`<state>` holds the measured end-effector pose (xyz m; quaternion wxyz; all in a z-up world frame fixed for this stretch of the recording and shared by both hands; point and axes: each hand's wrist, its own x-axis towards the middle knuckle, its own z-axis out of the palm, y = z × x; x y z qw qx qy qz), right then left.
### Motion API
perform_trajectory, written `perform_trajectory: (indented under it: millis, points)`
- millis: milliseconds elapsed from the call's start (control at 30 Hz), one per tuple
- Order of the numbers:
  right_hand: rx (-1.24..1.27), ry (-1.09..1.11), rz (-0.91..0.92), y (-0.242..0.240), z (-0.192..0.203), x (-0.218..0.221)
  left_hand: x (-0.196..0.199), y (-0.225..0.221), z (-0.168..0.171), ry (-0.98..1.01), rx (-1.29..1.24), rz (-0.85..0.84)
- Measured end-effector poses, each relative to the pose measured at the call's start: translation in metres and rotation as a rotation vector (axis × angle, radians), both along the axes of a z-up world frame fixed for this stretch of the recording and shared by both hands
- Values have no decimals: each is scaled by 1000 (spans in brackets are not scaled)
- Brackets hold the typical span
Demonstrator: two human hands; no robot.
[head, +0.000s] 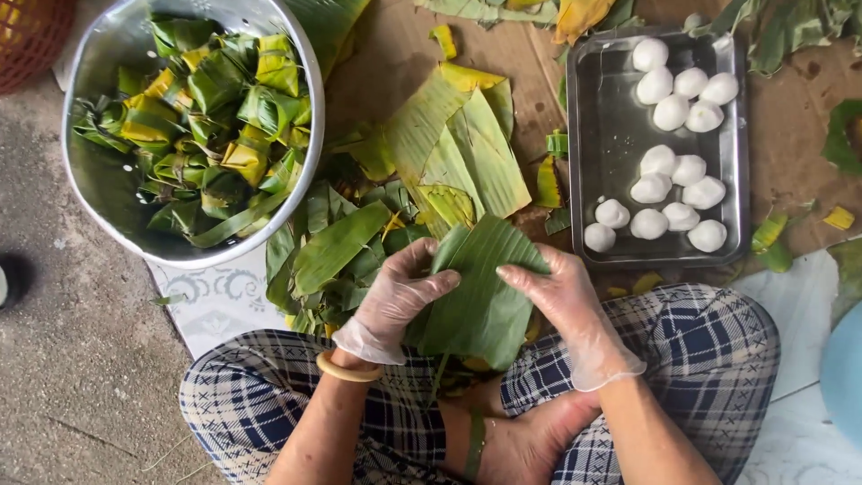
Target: Trimming banana leaves and wrapping white dough balls inside them.
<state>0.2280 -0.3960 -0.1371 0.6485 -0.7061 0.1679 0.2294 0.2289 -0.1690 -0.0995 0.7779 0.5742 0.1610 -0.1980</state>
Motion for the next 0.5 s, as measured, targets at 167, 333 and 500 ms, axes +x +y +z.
perform_trajectory:
  millis: [167,333,500]
  points:
    - [-180,-131,8,4,-19,0,2,6,-15,15,532,-367]
    - [-169,-228,40,-19,12,23,7,0,18,15,383,-12]
    - [-1139,-652,670,-102,8,63,-5,29,-18,6,21,505]
